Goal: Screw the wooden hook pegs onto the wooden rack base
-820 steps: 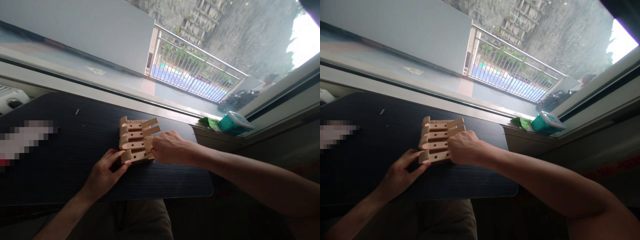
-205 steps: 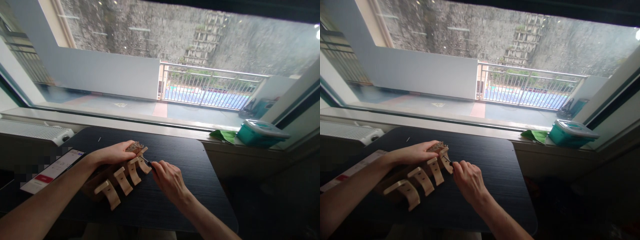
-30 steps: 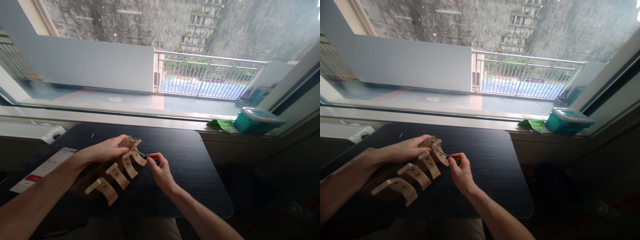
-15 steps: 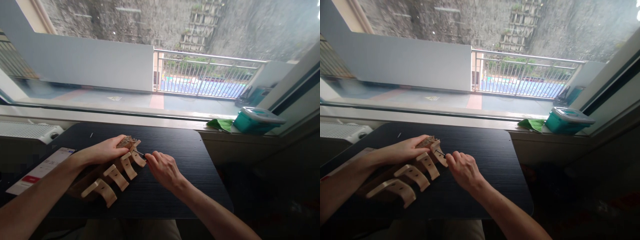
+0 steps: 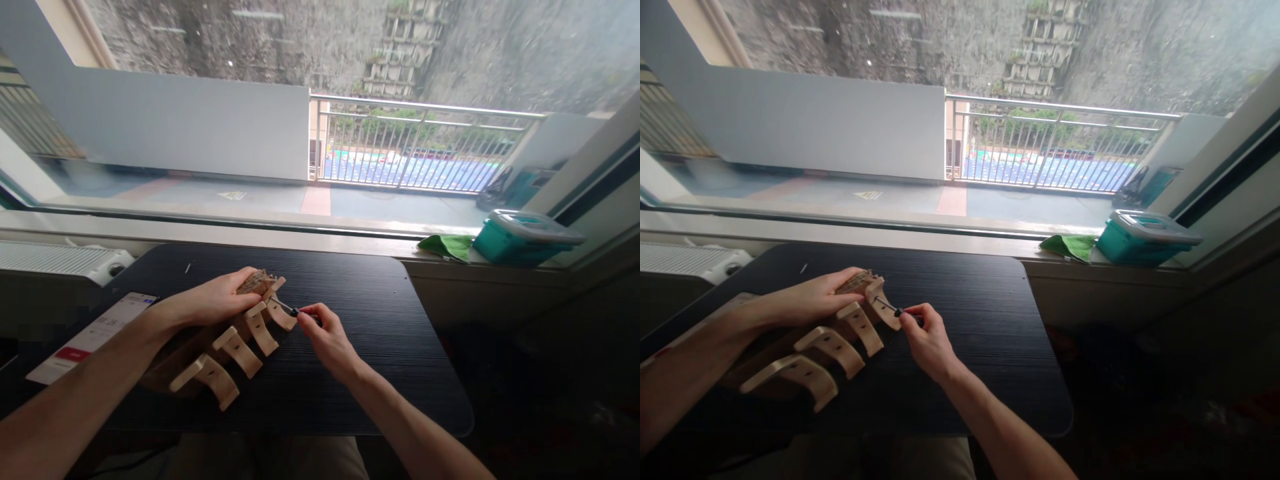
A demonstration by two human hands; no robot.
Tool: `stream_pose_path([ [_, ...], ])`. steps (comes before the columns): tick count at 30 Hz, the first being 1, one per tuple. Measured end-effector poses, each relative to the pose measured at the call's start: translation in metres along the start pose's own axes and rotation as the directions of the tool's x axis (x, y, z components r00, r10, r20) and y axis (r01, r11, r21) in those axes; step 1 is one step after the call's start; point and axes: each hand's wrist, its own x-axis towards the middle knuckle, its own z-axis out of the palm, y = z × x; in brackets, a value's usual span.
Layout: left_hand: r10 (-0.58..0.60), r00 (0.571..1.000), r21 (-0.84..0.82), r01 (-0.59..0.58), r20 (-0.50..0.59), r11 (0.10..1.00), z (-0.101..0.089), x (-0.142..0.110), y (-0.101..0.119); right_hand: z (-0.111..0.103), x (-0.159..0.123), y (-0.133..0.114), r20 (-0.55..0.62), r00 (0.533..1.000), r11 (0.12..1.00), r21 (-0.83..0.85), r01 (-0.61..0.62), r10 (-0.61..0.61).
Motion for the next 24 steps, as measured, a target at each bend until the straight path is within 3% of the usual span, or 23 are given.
stream_pose_path([
  [3, -0.006, 1.000, 0.010, 0.005, 0.018, 1.000, 0.000, 0.000, 0.001, -0.004, 0.001, -0.004, 0.033, 0.999, 1.000, -0.008, -0.005, 0.005],
  [6, -0.005, 1.000, 0.026, 0.004, 0.029, 1.000, -0.001, 0.000, 0.000, -0.011, -0.003, -0.012, 0.037, 0.991, 0.952, -0.276, 0.135, -0.130],
  [7, -0.005, 1.000, 0.036, 0.004, 0.023, 0.999, -0.001, 0.001, 0.000, -0.014, -0.004, -0.014, 0.063, 0.974, 0.884, -0.412, 0.223, -0.216],
  [9, -0.007, 1.000, 0.058, 0.006, 0.011, 0.998, -0.001, 0.001, -0.002, -0.018, -0.007, -0.018, 0.168, 0.909, 0.659, -0.640, 0.395, -0.382],
  [12, -0.008, 1.000, 0.078, 0.008, 0.001, 0.997, -0.001, 0.002, -0.003, -0.019, -0.007, -0.020, 0.322, 0.796, 0.336, -0.778, 0.531, -0.513],
  [15, -0.011, 1.000, 0.062, 0.011, 0.012, 0.998, -0.002, 0.002, -0.001, -0.018, -0.003, -0.017, 0.371, 0.739, 0.217, -0.796, 0.565, -0.562],
  [18, -0.011, 1.000, 0.028, 0.010, 0.027, 1.000, -0.002, 0.000, 0.002, -0.018, 0.000, -0.014, 0.372, 0.726, 0.232, -0.778, 0.584, -0.579],
  [20, -0.008, 0.999, 0.002, 0.008, 0.037, 1.000, -0.002, 0.000, 0.002, -0.017, 0.000, -0.011, 0.344, 0.739, 0.314, -0.743, 0.591, -0.579],
  [22, -0.004, 0.999, -0.025, 0.005, 0.051, 1.000, -0.002, 0.000, 0.001, -0.016, -0.001, -0.009, 0.279, 0.775, 0.475, -0.658, 0.584, -0.567],
  [24, 0.006, 0.998, -0.047, -0.003, 0.062, 0.999, -0.001, 0.001, -0.001, -0.013, -0.001, -0.008, 0.165, 0.850, 0.695, -0.510, 0.507, -0.499],
])
